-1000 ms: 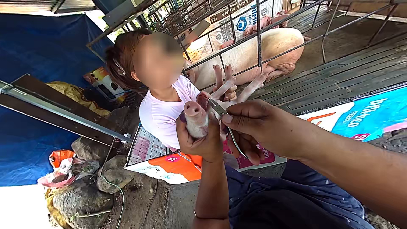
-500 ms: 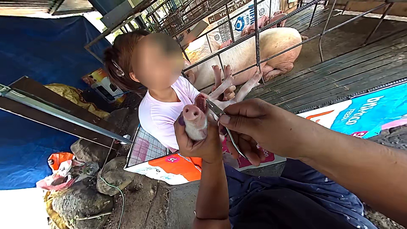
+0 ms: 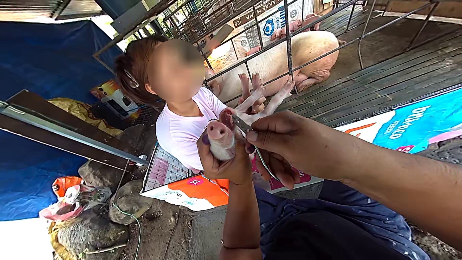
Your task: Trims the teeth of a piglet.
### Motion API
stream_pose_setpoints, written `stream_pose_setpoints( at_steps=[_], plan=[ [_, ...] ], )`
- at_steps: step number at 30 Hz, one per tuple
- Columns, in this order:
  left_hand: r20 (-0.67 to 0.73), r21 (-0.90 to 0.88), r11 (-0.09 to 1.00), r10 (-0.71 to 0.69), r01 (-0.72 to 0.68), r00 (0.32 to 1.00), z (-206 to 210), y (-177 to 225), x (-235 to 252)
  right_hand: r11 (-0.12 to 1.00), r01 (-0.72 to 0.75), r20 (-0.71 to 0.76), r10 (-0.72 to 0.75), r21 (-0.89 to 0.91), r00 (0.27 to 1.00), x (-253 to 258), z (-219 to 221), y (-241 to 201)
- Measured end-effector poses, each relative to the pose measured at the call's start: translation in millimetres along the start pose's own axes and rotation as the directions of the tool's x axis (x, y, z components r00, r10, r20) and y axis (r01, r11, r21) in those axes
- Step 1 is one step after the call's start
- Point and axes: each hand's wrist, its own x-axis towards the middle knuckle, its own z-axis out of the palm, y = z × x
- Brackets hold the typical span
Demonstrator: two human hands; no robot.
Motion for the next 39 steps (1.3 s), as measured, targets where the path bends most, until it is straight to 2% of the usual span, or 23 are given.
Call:
stream_pose_setpoints(
  at_steps=[16, 28, 31, 35, 39],
  plan=[
    [-0.029, 0.071, 0.997, 0.008, -0.006, 1.000, -2.9, 2.1, 1.3, 1.000, 0.010, -0.022, -0.010, 0.010, 1.000, 0.9, 8.5, 5.1],
    [-0.052, 0.049, 0.999, 0.008, -0.005, 0.999, -4.3, 3.2, 1.0, 1.000, 0.021, -0.020, -0.021, 0.012, 1.000, 1.7, 11.5, 3.0],
    [-0.050, 0.073, 0.997, 0.040, -0.036, 0.998, -5.6, 1.2, 0.2, 0.998, 0.051, -0.050, -0.053, -0.036, 0.997, 2.0, 12.7, 5.1],
    [-0.032, 0.044, 0.999, 0.011, -0.009, 0.999, -6.3, 2.3, -0.8, 0.990, 0.084, -0.081, -0.094, -0.116, 0.992, -0.6, 11.0, 9.3],
    [-0.022, 0.027, 0.999, 0.018, -0.017, 1.000, -9.4, -3.7, -6.4, 0.979, 0.128, -0.031, -0.135, -0.160, 0.990, -15.4, -5.6, 13.8]
  ],
)
